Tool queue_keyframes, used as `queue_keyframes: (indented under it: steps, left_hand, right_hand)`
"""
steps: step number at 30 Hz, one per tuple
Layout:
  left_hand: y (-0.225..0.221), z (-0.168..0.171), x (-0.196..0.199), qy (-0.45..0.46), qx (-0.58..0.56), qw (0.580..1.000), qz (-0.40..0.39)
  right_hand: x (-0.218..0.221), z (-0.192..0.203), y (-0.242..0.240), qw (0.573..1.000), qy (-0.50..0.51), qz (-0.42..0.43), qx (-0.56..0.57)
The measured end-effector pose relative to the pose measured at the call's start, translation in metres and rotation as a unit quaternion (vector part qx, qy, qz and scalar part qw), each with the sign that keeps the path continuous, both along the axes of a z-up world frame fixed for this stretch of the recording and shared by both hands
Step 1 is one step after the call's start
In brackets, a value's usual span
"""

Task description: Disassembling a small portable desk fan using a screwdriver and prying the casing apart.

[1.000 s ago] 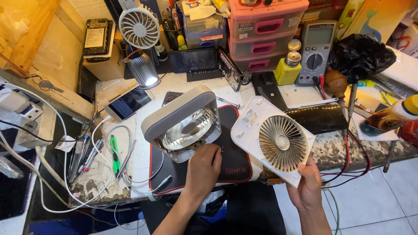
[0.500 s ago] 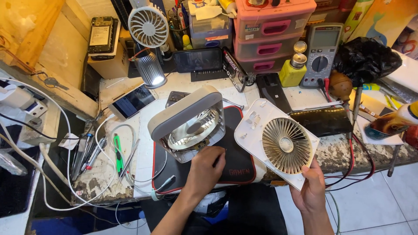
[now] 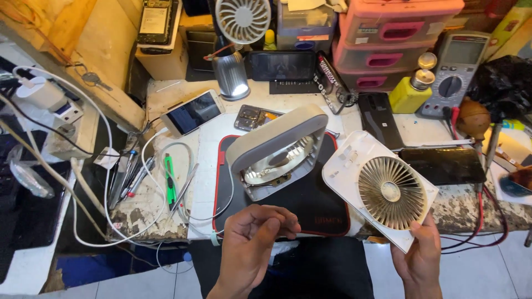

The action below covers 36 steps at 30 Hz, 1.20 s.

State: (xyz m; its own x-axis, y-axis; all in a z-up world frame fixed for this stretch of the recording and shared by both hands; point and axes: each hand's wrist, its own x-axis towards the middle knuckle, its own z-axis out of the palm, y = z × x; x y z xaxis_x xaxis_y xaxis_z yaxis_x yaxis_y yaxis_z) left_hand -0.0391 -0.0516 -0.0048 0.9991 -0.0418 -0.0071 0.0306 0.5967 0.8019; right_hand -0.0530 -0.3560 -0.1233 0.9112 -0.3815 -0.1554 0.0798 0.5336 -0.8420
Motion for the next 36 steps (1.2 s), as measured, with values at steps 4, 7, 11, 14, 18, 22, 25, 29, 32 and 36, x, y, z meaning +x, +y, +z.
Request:
queue_keyframes:
  steps: [4, 7, 11, 14, 18, 22, 25, 29, 32, 36]
  left_hand:
    - [0.017, 0.009, -0.009, -0.031, -0.037, 0.999, -0.007]
    - [0.024, 0.014, -0.011, -0.047, -0.04, 0.998, -0.014]
    - [0.027, 0.026, -0.018, -0.042, 0.023, 0.999, -0.011]
    - [0.034, 0.032, -0.019, -0.077, 0.116, 0.99, 0.008]
    - [0.054, 0.03, -0.028, -0.041, 0.266, 0.959, -0.094]
    - [0.052, -0.028, -0.049, 0.093, 0.258, 0.954, -0.118]
    - [0.052, -0.112, -0.06, 0.236, 0.385, 0.882, -0.132]
    - [0.056, -0.221, -0.073, 0.203, 0.576, 0.792, -0.025]
    - [0.046, -0.234, -0.062, 0.31, 0.498, 0.81, -0.008]
    - [0.029, -0.256, -0.048, 0.421, 0.162, 0.884, 0.127]
  right_hand:
    - [0.001, 0.004, 0.006, 0.999, 0.035, -0.001, -0.039]
    - [0.001, -0.001, 0.005, 0.998, 0.04, -0.031, -0.034]
    - [-0.001, -0.001, 0.005, 1.0, -0.008, -0.002, -0.019]
    - [0.004, 0.005, 0.009, 1.0, -0.015, 0.0, -0.02]
    - [0.001, 0.006, 0.008, 1.0, -0.023, 0.005, 0.0]
    - [-0.001, 0.0, 0.003, 1.0, -0.012, 0.006, -0.007]
    - [0.001, -0.002, 0.002, 1.0, -0.019, 0.004, -0.006]
    - [0.0, 0.002, 0.004, 1.0, -0.024, 0.011, 0.002]
    - [-0.001, 0.0, 0.003, 1.0, -0.018, 0.011, -0.009]
    - [-0.001, 0.005, 0.005, 1.0, -0.025, 0.017, -0.008]
